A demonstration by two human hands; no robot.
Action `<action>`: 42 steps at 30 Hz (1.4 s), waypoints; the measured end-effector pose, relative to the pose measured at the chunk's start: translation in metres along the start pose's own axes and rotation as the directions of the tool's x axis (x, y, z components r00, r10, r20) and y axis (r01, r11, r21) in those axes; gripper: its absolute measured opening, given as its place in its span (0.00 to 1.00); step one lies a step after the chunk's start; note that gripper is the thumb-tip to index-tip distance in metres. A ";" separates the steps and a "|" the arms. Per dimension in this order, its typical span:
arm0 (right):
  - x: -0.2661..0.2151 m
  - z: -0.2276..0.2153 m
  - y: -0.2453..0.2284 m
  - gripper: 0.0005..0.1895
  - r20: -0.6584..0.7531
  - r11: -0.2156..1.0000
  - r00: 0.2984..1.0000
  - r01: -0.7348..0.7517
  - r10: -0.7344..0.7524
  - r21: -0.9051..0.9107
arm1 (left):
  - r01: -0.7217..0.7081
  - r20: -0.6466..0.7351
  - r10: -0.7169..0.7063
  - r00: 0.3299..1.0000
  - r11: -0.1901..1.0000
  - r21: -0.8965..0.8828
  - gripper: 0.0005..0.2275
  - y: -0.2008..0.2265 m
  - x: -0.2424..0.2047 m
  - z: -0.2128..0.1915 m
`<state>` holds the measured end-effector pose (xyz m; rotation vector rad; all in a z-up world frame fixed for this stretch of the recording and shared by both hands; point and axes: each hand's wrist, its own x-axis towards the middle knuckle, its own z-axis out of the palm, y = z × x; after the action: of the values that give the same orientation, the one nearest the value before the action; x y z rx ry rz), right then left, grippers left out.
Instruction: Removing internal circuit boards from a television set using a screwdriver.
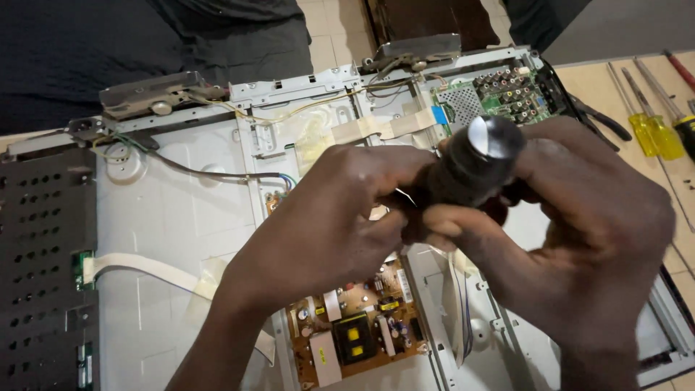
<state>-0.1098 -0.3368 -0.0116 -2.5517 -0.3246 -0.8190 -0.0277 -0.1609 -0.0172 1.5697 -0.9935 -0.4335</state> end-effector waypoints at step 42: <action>0.002 0.026 0.015 0.18 -0.061 0.996 0.998 0.011 -0.006 0.085 | -0.073 -0.048 0.093 0.994 0.946 0.316 0.10 -0.031 0.009 0.001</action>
<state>-0.0907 -0.3372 -0.0345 -2.4430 -0.3445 -0.8651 -0.0125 -0.1699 -0.0440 1.8049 -1.1158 -0.1702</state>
